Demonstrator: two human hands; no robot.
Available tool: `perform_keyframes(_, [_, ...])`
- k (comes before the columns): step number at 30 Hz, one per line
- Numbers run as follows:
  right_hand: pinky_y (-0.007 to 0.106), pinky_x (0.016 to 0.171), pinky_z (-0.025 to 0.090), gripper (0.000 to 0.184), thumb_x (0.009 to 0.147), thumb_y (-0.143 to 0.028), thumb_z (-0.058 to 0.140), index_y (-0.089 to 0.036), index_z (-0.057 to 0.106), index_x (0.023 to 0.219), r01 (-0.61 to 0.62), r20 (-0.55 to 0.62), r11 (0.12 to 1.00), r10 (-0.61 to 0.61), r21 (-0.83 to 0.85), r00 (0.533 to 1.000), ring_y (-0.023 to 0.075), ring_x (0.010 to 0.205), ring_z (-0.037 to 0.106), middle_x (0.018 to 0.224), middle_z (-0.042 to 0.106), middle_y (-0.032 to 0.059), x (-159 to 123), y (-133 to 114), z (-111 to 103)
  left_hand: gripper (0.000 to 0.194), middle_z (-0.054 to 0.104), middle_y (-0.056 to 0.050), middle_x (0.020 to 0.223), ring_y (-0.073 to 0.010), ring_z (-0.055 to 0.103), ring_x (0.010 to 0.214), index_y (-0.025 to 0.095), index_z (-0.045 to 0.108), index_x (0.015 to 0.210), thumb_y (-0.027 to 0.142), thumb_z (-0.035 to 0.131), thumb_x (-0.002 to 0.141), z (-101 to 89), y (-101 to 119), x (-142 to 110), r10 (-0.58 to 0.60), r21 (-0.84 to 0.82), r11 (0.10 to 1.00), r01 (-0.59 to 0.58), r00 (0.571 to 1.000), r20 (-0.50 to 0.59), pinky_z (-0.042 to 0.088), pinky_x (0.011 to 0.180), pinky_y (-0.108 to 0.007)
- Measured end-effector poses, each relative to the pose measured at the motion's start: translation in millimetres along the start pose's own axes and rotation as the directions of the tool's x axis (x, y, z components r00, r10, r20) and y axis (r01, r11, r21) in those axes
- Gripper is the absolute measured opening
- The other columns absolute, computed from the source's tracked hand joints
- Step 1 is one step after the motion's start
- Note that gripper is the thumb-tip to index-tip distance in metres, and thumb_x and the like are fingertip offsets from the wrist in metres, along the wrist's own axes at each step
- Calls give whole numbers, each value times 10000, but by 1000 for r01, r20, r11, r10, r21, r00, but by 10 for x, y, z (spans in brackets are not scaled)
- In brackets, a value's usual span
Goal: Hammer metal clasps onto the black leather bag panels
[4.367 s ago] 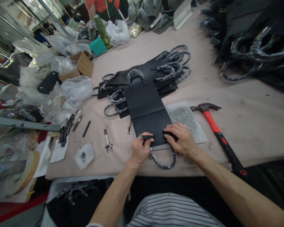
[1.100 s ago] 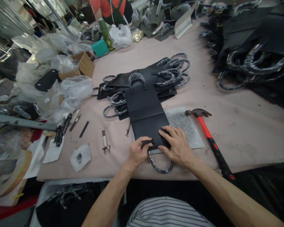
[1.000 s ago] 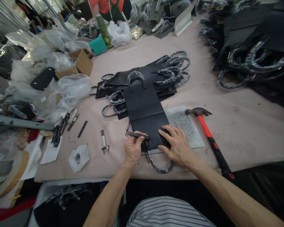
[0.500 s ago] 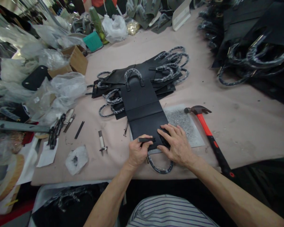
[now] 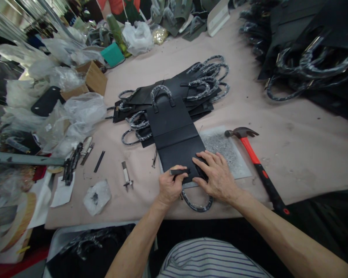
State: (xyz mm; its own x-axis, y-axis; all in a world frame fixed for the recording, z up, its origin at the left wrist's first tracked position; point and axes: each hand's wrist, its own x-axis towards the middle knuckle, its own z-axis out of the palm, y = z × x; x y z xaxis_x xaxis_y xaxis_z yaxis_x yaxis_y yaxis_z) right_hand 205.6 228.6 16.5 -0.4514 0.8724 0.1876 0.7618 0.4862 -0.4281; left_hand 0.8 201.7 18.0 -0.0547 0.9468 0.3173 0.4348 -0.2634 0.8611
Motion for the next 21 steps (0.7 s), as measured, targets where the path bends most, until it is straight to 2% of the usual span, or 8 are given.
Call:
perform_keyframes(7, [589,1203,221,591,882,-445,664,-213,561,1416,0,8,1000,0,-13,1000,369,1424,389,1501,501,136,6,-16,-37,83,792,-53,978,-185,765,919,196,710,979,186,636,942,39,2,-10,132,95,987,-133,991,15,624,882,-298])
perform_keyframes(13, [629,1191,230,579,889,-459,638,-207,571,1406,20,-13,999,-19,35,1000,386,1419,395,1495,512,152,-2,-1,-4,132,774,-60,983,-189,754,912,203,680,1029,182,580,946,91,49,28,124,163,977,-138,988,91,614,857,-293])
perform_keyframes(15, [623,1172,283,568,906,-488,608,-214,569,1402,61,-61,991,-54,122,997,376,1402,425,1478,524,153,-8,44,-32,129,763,-54,956,-185,747,871,204,672,1018,173,578,936,103,84,54,114,171,976,-133,987,113,607,820,-280])
perform_keyframes(17, [567,1134,378,528,935,-480,568,-213,566,1391,74,-162,973,-39,217,986,344,1355,485,1439,547,156,-47,137,-122,123,752,-46,922,-175,735,806,205,667,1001,162,579,926,108,115,72,97,170,979,-117,988,122,597,773,-266])
perform_keyframes(19, [511,1089,444,468,953,-437,539,-194,583,1351,-8,-283,974,74,225,956,323,1288,540,1366,580,169,-146,287,-266,118,744,-36,889,-164,718,743,204,664,982,151,582,916,111,133,78,79,163,982,-99,989,123,584,728,-255])
perform_keyframes(21, [515,1069,453,443,950,-421,521,-158,611,1294,-190,-354,975,219,114,909,348,1246,555,1299,597,198,-310,487,-427,116,740,-29,866,-159,709,721,205,664,967,142,586,908,113,136,72,62,159,984,-81,990,124,574,711,-248])
